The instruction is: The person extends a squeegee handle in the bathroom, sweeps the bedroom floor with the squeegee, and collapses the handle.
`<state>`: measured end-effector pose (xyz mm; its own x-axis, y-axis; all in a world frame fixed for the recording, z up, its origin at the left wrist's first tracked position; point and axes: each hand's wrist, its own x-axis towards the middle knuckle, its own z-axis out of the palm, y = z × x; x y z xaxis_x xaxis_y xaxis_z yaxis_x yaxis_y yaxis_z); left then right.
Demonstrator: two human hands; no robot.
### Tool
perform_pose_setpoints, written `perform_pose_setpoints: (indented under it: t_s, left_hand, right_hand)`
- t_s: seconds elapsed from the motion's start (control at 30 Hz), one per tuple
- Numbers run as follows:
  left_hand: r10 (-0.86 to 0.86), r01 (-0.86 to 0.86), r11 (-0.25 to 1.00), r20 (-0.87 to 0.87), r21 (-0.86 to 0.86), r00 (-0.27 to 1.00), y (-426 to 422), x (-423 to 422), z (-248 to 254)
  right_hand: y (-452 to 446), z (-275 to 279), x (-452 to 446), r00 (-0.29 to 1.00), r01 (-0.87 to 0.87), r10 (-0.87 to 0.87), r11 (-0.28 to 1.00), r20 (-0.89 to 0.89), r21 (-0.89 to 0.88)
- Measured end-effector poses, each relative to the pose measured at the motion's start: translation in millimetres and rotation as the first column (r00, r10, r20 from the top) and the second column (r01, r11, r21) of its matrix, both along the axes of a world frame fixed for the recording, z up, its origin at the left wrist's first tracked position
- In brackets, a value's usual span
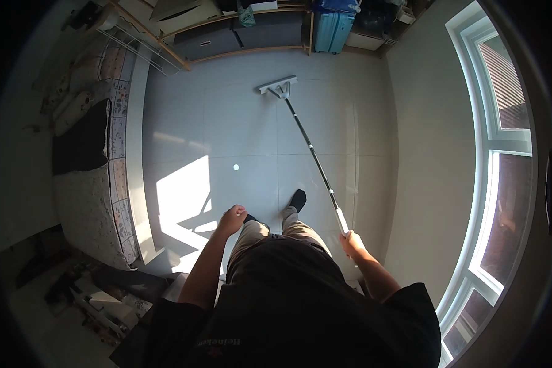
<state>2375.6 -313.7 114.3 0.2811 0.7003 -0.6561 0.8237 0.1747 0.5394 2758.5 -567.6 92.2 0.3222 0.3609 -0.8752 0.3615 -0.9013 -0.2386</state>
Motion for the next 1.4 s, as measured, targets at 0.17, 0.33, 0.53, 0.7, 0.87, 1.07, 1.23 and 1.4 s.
perform_pose_setpoints:
  t_s: [0.17, 0.33, 0.53, 0.7, 0.87, 1.07, 1.23, 1.4]
  left_hand:
    - [-0.024, 0.022, 0.999, -0.121, -0.025, 0.992, -29, -41, 16]
    - [0.158, -0.179, 0.975, -0.157, -0.133, 0.975, -53, -94, -9]
    - [0.118, -0.136, 0.984, -0.157, -0.113, 0.981, -66, -126, -30]
    - [0.182, -0.181, 0.979, 0.002, -0.098, 0.983, -52, -137, -17]
    - [0.231, -0.226, 0.971, 0.067, -0.074, 0.971, -53, -193, -39]
    - [0.513, -0.511, 0.856, 0.015, -0.084, 0.858, -91, -295, -50]
    - [0.654, -0.664, 0.741, -0.113, -0.102, 0.748, -184, -398, -50]
    - [0.641, -0.693, 0.714, -0.306, -0.099, 0.704, -266, -458, -20]
  right_hand:
    - [192, -7, -5, 0.996, -0.089, 0.089, 0.995, -0.004, -0.052]
    - [117, 2, -13, 0.983, -0.181, 0.182, 0.974, -0.005, -0.139]
    - [-204, 94, 63, 0.825, -0.506, 0.546, 0.83, 0.15, -0.236]
    - [-240, 157, 68, 0.618, -0.666, 0.737, 0.676, 0.273, -0.315]
    - [-55, 118, 10, 0.553, -0.728, 0.751, 0.646, 0.36, -0.23]
    - [247, 52, -227, 0.724, -0.682, 0.682, 0.73, 0.099, -0.046]
    - [432, 24, -448, 0.743, -0.654, 0.661, 0.75, 0.102, -0.102]
    - [420, 13, -500, 0.701, -0.69, 0.7, 0.714, 0.138, -0.118]
